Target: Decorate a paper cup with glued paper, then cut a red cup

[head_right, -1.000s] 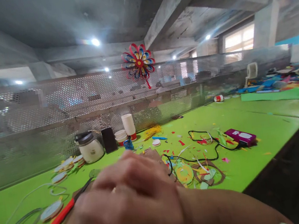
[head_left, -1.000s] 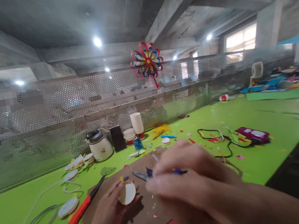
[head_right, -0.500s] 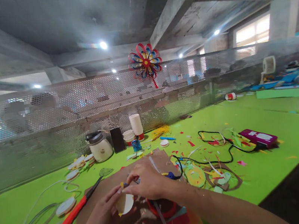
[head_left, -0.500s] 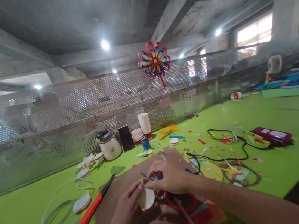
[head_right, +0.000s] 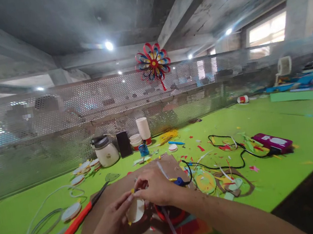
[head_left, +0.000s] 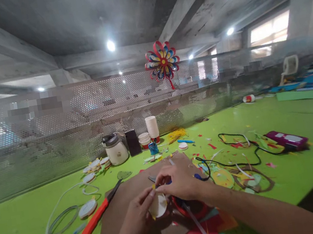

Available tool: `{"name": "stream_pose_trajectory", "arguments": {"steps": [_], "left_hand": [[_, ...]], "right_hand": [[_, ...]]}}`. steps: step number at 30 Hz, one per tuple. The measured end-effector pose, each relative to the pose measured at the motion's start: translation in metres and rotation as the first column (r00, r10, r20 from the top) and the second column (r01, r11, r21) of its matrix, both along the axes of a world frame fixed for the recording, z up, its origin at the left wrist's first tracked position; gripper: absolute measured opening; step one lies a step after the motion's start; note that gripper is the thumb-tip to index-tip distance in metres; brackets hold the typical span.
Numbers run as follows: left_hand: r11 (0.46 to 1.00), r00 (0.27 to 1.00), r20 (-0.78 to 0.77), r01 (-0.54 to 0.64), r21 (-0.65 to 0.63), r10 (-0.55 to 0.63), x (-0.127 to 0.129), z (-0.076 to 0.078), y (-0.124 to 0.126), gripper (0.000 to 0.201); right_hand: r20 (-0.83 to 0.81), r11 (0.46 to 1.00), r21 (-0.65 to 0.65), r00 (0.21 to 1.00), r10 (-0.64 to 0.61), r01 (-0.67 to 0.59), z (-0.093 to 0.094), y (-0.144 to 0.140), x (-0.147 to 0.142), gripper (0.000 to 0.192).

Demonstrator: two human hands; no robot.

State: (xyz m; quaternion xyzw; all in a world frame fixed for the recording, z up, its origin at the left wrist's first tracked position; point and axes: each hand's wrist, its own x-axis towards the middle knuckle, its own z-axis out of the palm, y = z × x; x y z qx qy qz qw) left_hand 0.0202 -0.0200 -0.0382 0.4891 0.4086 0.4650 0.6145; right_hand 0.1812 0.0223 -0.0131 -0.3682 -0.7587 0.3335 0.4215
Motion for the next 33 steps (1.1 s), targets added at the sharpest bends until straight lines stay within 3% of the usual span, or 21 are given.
{"name": "stream_pose_trajectory", "arguments": {"steps": [3, 8, 15, 24, 29, 33], "left_hand": [[0.995, 0.996, 0.079, 0.048, -0.085, -0.042, -0.002, -0.002, 0.002, 0.037], [0.99, 0.992, 0.111, 0.078, -0.118, -0.065, 0.0, 0.002, -0.003, 0.036], [0.993, 0.993, 0.074, 0.097, -0.074, -0.092, 0.0, 0.001, -0.004, 0.034], [0.993, 0.992, 0.075, 0.102, -0.065, -0.097, 0.0, 0.003, -0.006, 0.034], [0.992, 0.992, 0.123, 0.055, -0.111, -0.042, -0.003, 0.011, -0.006, 0.031], [0.973, 0.987, 0.159, 0.026, -0.231, 0.011, -0.001, 0.017, -0.006, 0.027]], "right_hand": [[-0.008, 0.999, 0.034, 1.0, -0.003, 0.003, 0.0, 0.0, 0.001, 0.006], [-0.017, 0.994, 0.103, 1.0, -0.019, 0.021, 0.0, -0.002, 0.001, 0.012], [-0.026, 0.996, 0.086, 1.0, 0.007, -0.005, 0.0, -0.002, 0.0, 0.012], [-0.065, 0.962, 0.274, 0.998, 0.023, -0.004, -0.004, -0.003, 0.0, 0.016], [-0.05, 0.974, 0.223, 0.998, -0.034, 0.045, 0.005, -0.006, 0.005, 0.014], [-0.093, 0.989, 0.129, 0.994, -0.058, 0.07, 0.01, -0.005, 0.014, 0.009]]}}
